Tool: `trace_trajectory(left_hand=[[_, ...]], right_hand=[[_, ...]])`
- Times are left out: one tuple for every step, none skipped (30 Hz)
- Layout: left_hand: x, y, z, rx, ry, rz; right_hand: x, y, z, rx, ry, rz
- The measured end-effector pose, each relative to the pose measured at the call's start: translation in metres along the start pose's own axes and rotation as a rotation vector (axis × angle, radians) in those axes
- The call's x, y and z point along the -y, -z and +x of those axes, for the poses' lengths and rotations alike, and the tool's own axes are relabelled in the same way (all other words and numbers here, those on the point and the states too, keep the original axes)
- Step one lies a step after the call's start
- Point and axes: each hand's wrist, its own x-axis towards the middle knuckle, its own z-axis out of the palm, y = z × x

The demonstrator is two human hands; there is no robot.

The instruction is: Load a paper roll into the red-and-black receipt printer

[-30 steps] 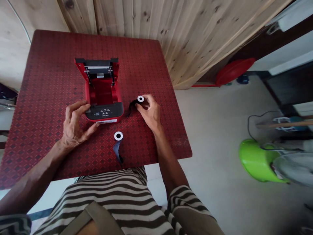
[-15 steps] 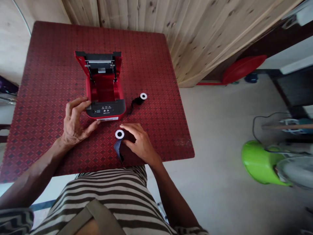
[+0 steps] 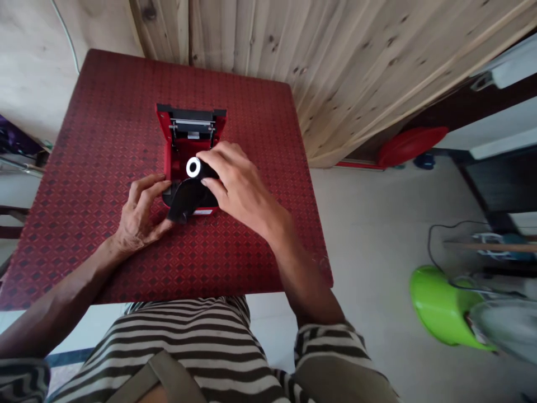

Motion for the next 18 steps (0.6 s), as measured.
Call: trace_trajectory(left_hand=[[0.0, 0.0, 0.0, 0.003, 0.002, -0.002], [-0.001, 0.0, -0.001, 0.005, 0.005, -0.002], [-0.001, -0.001, -0.001, 0.005, 0.008, -0.001], [-0.001, -0.001, -0.001, 0.005, 0.01, -0.002], [-0.002, -0.001, -0.002, 0.005, 0.013, -0.005], [-0.002, -0.002, -0.002, 0.006, 0.016, -0.011], [-0.003, -0.002, -0.002, 0.007, 0.019, -0.018], [-0.003, -0.002, -0.002, 0.007, 0.021, -0.025], [-0.003, -0.002, -0.003, 0.008, 0.021, -0.031], [-0.003, -0.002, -0.003, 0.011, 0.02, -0.036], [-0.003, -0.002, -0.003, 0.015, 0.02, -0.039], [-0.003, -0.002, -0.003, 0.019, 0.019, -0.042], [-0.003, -0.002, -0.004, 0.025, 0.021, -0.045], [-0.003, -0.002, -0.004, 0.028, 0.025, -0.048], [-0.003, -0.002, -0.004, 0.03, 0.029, -0.049], [-0.003, -0.002, -0.004, 0.029, 0.031, -0.049], [-0.003, -0.002, -0.004, 0.028, 0.032, -0.048], [-0.003, -0.002, -0.004, 0.025, 0.031, -0.048]], right_hand=[[-0.005, -0.006, 0.013, 0.059, 0.002, -0.045], [-0.009, -0.012, 0.024, 0.125, 0.001, -0.086], [-0.011, -0.017, 0.033, 0.195, -0.003, -0.126], [-0.012, -0.022, 0.041, 0.263, -0.012, -0.164], [-0.011, -0.026, 0.046, 0.325, -0.024, -0.202], [-0.01, -0.029, 0.051, 0.378, -0.039, -0.239], [-0.008, -0.031, 0.054, 0.42, -0.053, -0.276], [-0.006, -0.032, 0.057, 0.454, -0.069, -0.311], [-0.004, -0.034, 0.059, 0.485, -0.085, -0.343], [-0.003, -0.035, 0.061, 0.515, -0.101, -0.368], [-0.002, -0.036, 0.064, 0.545, -0.115, -0.383], [-0.003, -0.037, 0.067, 0.575, -0.126, -0.385], [-0.003, -0.038, 0.069, 0.604, -0.134, -0.375], [-0.004, -0.038, 0.072, 0.628, -0.139, -0.357], [-0.006, -0.039, 0.074, 0.645, -0.141, -0.337], [-0.007, -0.039, 0.075, 0.656, -0.143, -0.317], [-0.009, -0.039, 0.076, 0.659, -0.146, -0.298], [-0.01, -0.039, 0.076, 0.654, -0.148, -0.28]])
